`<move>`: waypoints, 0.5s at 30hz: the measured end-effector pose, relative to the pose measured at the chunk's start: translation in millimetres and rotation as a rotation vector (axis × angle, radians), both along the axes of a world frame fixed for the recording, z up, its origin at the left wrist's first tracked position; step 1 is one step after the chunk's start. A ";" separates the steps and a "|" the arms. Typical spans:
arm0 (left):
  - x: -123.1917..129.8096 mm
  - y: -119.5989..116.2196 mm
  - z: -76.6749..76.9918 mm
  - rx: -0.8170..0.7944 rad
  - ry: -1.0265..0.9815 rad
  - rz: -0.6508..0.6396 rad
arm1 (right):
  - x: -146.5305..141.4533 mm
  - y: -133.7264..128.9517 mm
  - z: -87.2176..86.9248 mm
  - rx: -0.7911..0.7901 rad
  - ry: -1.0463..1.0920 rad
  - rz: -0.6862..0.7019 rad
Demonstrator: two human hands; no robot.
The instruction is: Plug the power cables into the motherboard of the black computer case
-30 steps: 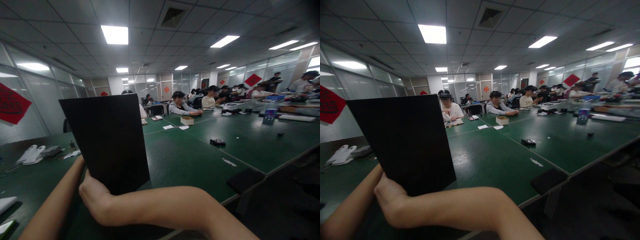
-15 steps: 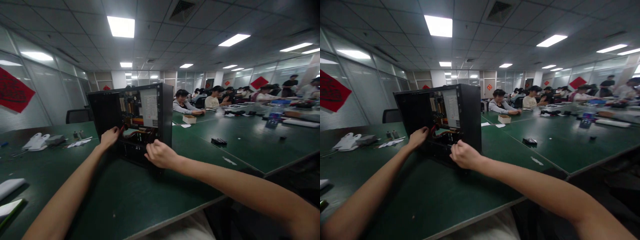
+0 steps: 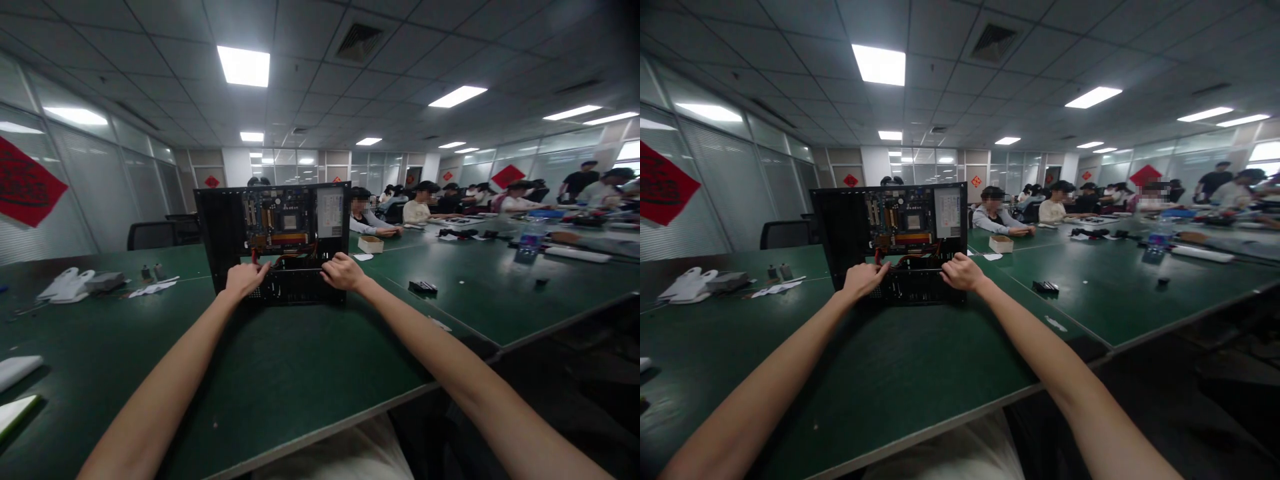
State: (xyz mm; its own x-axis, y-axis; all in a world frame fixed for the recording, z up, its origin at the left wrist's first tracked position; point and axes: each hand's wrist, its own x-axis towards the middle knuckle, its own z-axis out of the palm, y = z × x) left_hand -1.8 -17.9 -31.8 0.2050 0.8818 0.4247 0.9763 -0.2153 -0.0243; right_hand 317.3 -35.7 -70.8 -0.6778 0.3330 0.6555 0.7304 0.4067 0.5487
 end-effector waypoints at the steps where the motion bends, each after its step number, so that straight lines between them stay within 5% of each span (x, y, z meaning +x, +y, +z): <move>1: -1.0 0.2 0.7 -0.010 0.002 -0.006 | -2.2 -0.6 -2.3 0.026 0.026 -0.003; 8: -1.5 -3.9 7.2 -0.062 0.051 -0.011 | -9.8 -7.8 -5.2 0.037 0.117 -0.066; 15: 1.0 -19.5 29.6 -0.414 0.052 -0.189 | 2.7 -12.4 1.1 0.024 0.085 -0.073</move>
State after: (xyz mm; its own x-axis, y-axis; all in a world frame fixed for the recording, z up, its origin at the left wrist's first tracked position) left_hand -0.8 -37.3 -2.2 0.3903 0.9202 0.0289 0.9187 -0.3913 0.0532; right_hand 320.0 -48.1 -69.7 -0.5944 0.3625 0.7178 0.8016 0.3382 0.4930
